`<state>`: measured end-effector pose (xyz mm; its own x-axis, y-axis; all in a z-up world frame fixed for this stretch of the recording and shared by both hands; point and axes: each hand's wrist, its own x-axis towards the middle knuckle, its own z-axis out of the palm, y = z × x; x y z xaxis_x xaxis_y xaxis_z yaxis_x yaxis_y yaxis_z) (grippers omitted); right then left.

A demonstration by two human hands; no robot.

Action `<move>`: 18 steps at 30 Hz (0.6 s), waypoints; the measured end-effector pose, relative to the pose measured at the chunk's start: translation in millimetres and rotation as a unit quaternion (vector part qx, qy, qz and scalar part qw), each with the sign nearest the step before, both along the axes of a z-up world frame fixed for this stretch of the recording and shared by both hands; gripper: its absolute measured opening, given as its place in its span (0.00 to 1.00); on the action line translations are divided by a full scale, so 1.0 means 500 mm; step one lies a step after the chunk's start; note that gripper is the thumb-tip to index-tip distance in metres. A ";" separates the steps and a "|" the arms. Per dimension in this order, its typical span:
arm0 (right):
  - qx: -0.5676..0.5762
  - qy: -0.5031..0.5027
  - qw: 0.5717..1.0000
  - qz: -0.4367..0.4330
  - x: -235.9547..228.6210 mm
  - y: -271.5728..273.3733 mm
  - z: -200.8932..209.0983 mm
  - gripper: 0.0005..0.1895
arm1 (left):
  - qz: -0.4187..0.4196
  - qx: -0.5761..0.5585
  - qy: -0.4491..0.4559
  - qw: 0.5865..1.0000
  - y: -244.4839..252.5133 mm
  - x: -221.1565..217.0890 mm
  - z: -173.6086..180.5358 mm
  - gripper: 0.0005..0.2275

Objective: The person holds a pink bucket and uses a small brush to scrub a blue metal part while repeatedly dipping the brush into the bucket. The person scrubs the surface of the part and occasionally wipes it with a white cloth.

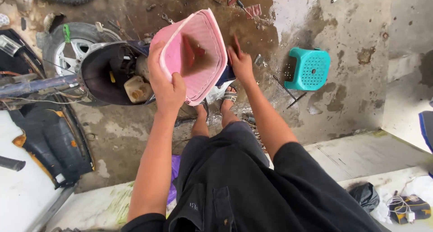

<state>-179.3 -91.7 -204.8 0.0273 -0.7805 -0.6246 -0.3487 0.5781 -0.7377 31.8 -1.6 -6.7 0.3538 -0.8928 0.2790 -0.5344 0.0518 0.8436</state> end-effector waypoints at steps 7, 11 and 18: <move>0.050 -0.040 0.998 0.009 -0.016 0.040 0.028 0.25 | -0.003 -0.020 -0.008 1.000 -0.007 0.001 -0.004 0.31; 0.030 -0.016 0.999 -0.036 -0.017 0.105 -0.024 0.27 | 0.012 -0.028 -0.017 0.999 0.016 -0.005 -0.023 0.32; 0.005 -0.007 0.999 -0.054 -0.020 0.152 0.056 0.35 | -0.003 -0.055 -0.048 0.997 0.000 0.001 -0.044 0.33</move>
<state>-189.5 -15.9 -176.8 -0.0477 -0.7734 -0.6321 -0.2744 0.6186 -0.7362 32.3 -1.5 -28.6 0.3150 -0.8575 0.4067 -0.6111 0.1446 0.7783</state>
